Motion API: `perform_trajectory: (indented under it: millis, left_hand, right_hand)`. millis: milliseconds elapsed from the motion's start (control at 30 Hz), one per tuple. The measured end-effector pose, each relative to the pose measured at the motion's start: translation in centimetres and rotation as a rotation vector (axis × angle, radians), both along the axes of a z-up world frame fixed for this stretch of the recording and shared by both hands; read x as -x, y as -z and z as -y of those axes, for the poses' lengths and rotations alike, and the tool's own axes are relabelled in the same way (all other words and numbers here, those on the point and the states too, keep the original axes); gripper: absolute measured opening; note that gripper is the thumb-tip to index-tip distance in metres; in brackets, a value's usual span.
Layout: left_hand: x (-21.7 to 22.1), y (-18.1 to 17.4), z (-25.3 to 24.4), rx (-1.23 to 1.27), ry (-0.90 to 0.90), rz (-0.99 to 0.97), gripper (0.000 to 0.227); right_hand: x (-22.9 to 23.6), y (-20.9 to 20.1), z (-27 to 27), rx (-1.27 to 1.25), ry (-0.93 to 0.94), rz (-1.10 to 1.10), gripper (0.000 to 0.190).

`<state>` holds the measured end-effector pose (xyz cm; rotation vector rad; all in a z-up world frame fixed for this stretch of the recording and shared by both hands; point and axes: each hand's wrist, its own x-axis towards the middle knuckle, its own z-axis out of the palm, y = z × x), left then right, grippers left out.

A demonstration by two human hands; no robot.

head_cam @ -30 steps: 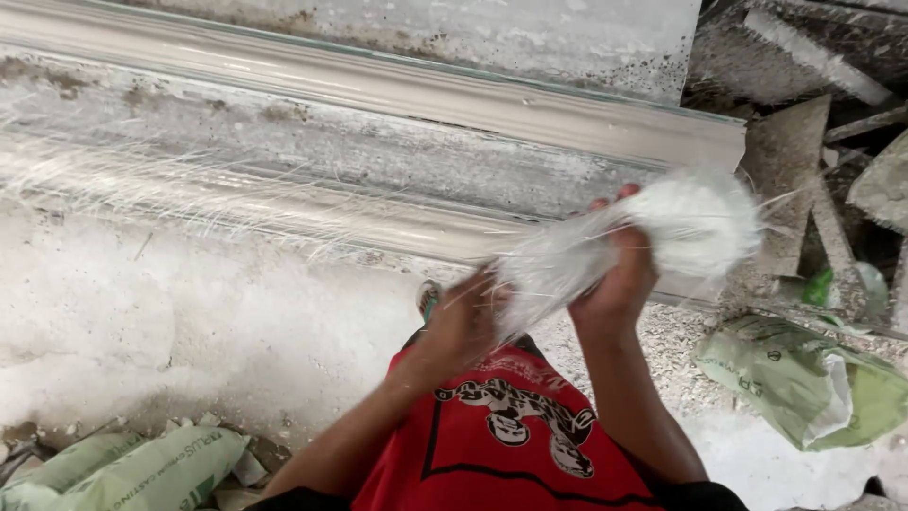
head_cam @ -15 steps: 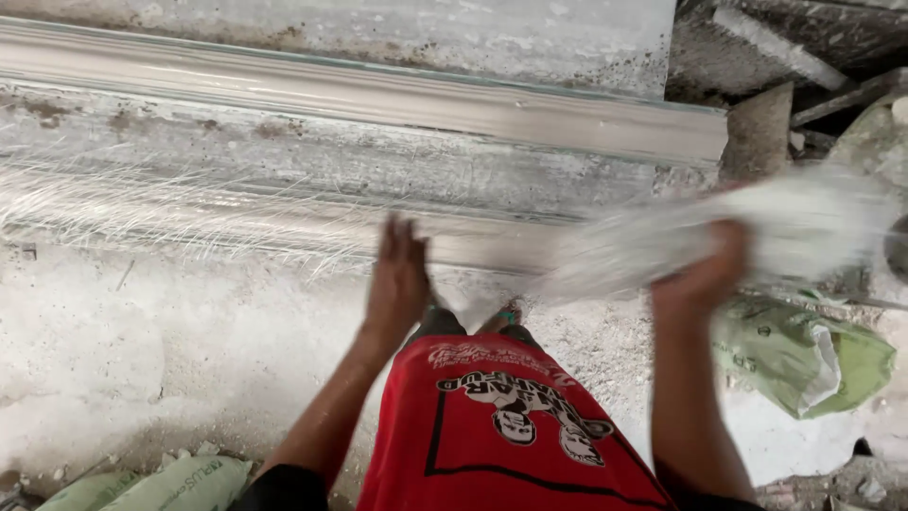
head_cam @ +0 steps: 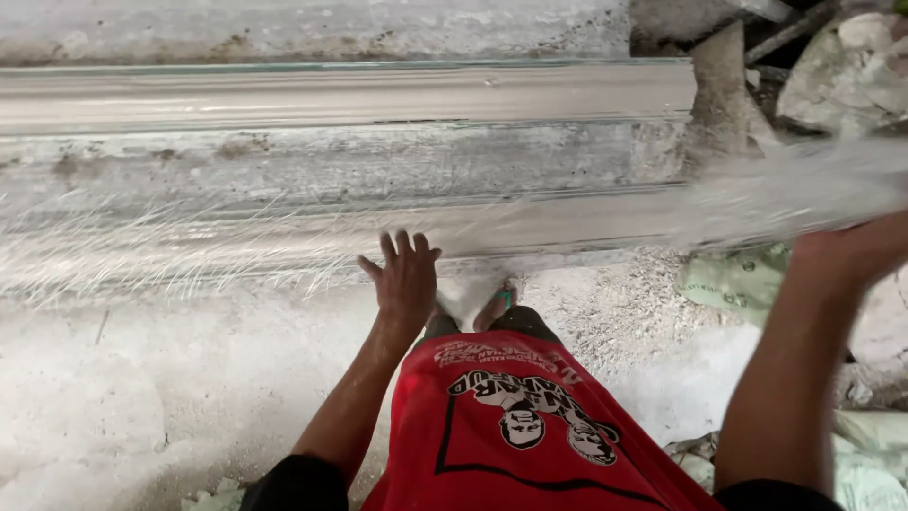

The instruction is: The person is applying fiberglass fibers and liquid gypsum plaster onto a mold to create architectural trim.

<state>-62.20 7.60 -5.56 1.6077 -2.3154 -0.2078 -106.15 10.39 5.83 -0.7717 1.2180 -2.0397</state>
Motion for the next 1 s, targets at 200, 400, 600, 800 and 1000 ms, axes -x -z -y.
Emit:
perform_trajectory:
  millis: [200, 400, 600, 800, 1000]
  left_hand:
    - [7.1, -11.4, -1.9, -0.537, 0.13, -0.753, 0.027]
    - [8.6, -4.9, -1.5, -0.327, 0.245, -0.632, 0.012]
    - [9.6, -1.3, 0.0, -0.207, -0.003, 0.138, 0.03]
    - [22.8, -9.8, -4.8, -0.487, 0.057, -0.795, 0.039]
    - [22.5, -4.2, -3.7, -0.301, 0.048, -0.445, 0.016]
  right_hand:
    - [-12.0, -2.3, 0.0, -0.136, 0.175, 0.125, 0.051]
    - [-1.6, -3.6, -0.3, -0.003, 0.077, 0.101, 0.049]
    - [11.8, 1.5, -1.9, -0.045, 0.113, -0.137, 0.054]
    - [5.7, 2.6, -1.1, -0.17, 0.008, 0.178, 0.051]
    - [17.9, 0.9, 0.3, 0.096, -0.038, 0.036, 0.041]
